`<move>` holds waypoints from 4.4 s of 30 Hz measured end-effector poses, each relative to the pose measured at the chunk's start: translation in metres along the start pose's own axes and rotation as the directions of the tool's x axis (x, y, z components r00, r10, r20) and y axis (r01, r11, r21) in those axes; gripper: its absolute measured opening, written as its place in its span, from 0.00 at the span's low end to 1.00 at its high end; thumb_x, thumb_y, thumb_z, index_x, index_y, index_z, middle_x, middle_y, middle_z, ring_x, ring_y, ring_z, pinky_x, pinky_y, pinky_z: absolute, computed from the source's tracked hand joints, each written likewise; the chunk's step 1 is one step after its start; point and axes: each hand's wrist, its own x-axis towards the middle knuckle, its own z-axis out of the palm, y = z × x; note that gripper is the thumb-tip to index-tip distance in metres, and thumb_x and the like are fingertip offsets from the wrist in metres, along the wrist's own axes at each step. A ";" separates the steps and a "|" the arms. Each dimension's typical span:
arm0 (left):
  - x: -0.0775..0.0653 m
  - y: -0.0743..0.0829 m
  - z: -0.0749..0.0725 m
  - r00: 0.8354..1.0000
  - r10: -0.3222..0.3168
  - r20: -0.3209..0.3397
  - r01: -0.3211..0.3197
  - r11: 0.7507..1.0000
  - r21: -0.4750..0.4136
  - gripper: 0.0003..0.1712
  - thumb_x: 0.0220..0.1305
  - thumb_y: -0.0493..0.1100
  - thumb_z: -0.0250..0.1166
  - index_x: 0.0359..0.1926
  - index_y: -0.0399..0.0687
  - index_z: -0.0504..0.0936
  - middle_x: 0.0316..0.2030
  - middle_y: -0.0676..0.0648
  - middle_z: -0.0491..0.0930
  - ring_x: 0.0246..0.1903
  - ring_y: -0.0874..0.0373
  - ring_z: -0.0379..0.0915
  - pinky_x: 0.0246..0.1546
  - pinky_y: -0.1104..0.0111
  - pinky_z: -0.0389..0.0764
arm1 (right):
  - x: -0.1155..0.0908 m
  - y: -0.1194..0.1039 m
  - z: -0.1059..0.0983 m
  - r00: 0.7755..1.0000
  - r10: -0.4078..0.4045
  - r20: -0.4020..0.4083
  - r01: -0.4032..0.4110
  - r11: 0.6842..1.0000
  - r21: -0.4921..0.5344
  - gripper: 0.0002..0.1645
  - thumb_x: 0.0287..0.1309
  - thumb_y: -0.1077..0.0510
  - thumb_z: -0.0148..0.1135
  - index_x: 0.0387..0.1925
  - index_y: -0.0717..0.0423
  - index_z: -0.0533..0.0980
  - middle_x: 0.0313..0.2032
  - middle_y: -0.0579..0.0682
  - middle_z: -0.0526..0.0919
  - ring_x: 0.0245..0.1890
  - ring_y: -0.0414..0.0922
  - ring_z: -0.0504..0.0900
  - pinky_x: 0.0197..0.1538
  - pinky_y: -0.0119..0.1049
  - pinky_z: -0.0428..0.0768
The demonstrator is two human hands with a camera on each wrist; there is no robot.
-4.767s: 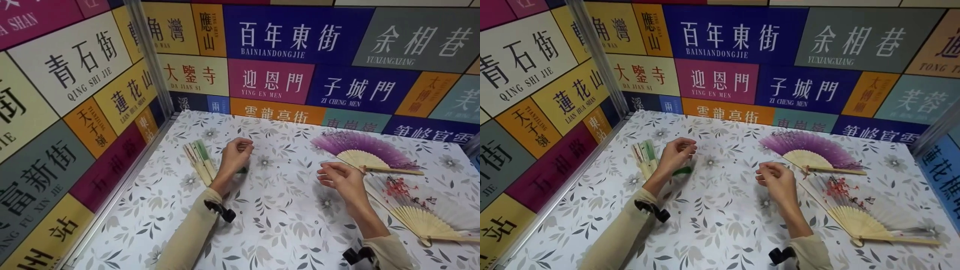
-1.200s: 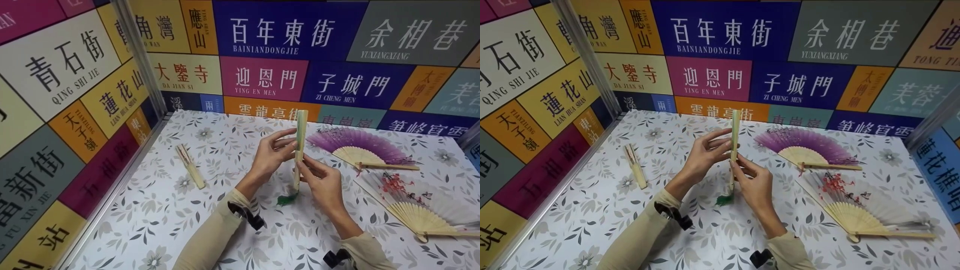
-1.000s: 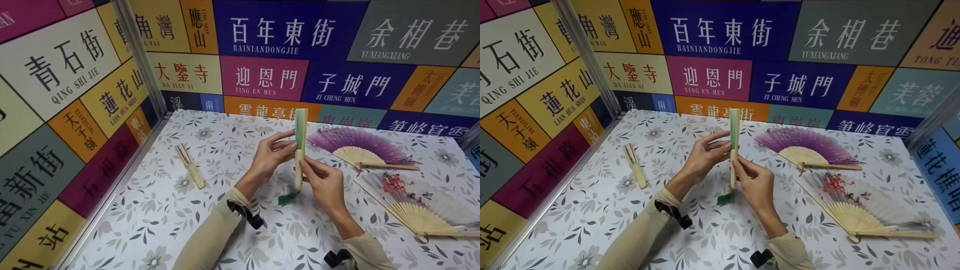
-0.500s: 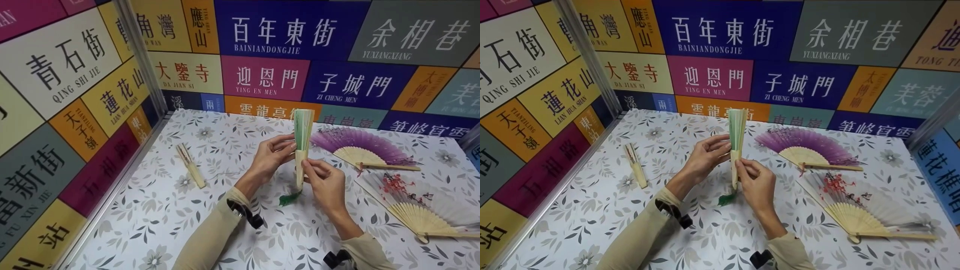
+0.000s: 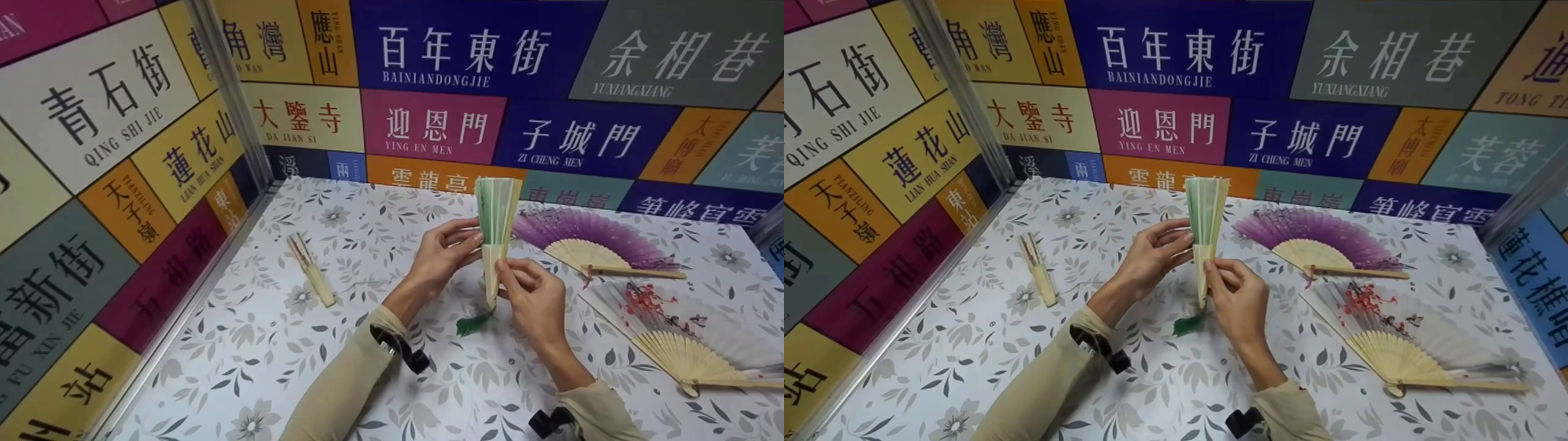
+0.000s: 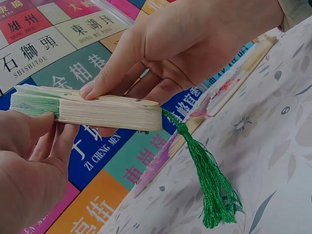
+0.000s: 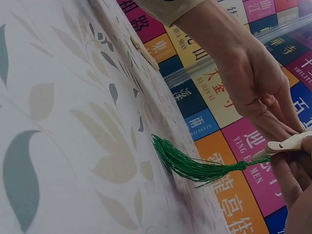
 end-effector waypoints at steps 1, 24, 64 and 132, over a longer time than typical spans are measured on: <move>0.000 0.000 0.000 1.000 -0.003 0.003 0.003 1.000 0.004 0.18 0.67 0.36 0.67 0.57 0.43 0.82 0.51 0.37 0.84 0.52 0.47 0.84 0.56 0.60 0.86 | 0.000 0.000 0.000 1.000 0.001 -0.001 -0.001 1.000 0.001 0.19 0.63 0.52 0.69 0.44 0.65 0.82 0.37 0.57 0.91 0.37 0.45 0.91 0.39 0.39 0.91; -0.001 0.002 -0.002 1.000 -0.010 0.008 0.009 0.997 0.072 0.16 0.64 0.37 0.70 0.52 0.38 0.82 0.44 0.38 0.86 0.45 0.49 0.86 0.53 0.58 0.88 | 0.003 -0.004 -0.005 0.998 0.055 -0.043 -0.051 0.996 0.076 0.22 0.62 0.50 0.69 0.48 0.64 0.81 0.40 0.57 0.90 0.42 0.46 0.90 0.40 0.41 0.91; -0.002 0.004 0.000 0.997 0.063 0.040 -0.065 0.997 0.043 0.15 0.64 0.36 0.69 0.51 0.37 0.82 0.42 0.41 0.87 0.45 0.52 0.86 0.54 0.56 0.87 | 0.006 -0.003 -0.011 0.978 0.147 -0.145 -0.122 0.978 0.170 0.25 0.63 0.47 0.67 0.51 0.63 0.78 0.42 0.55 0.89 0.40 0.45 0.90 0.39 0.37 0.91; 0.002 -0.007 0.000 0.997 0.073 -0.028 -0.076 0.989 -0.125 0.16 0.66 0.34 0.67 0.53 0.33 0.79 0.44 0.38 0.86 0.48 0.48 0.85 0.56 0.54 0.86 | 0.006 -0.004 -0.008 0.946 0.159 -0.283 -0.056 0.939 0.338 0.21 0.64 0.52 0.67 0.44 0.66 0.73 0.40 0.57 0.87 0.39 0.43 0.88 0.36 0.34 0.91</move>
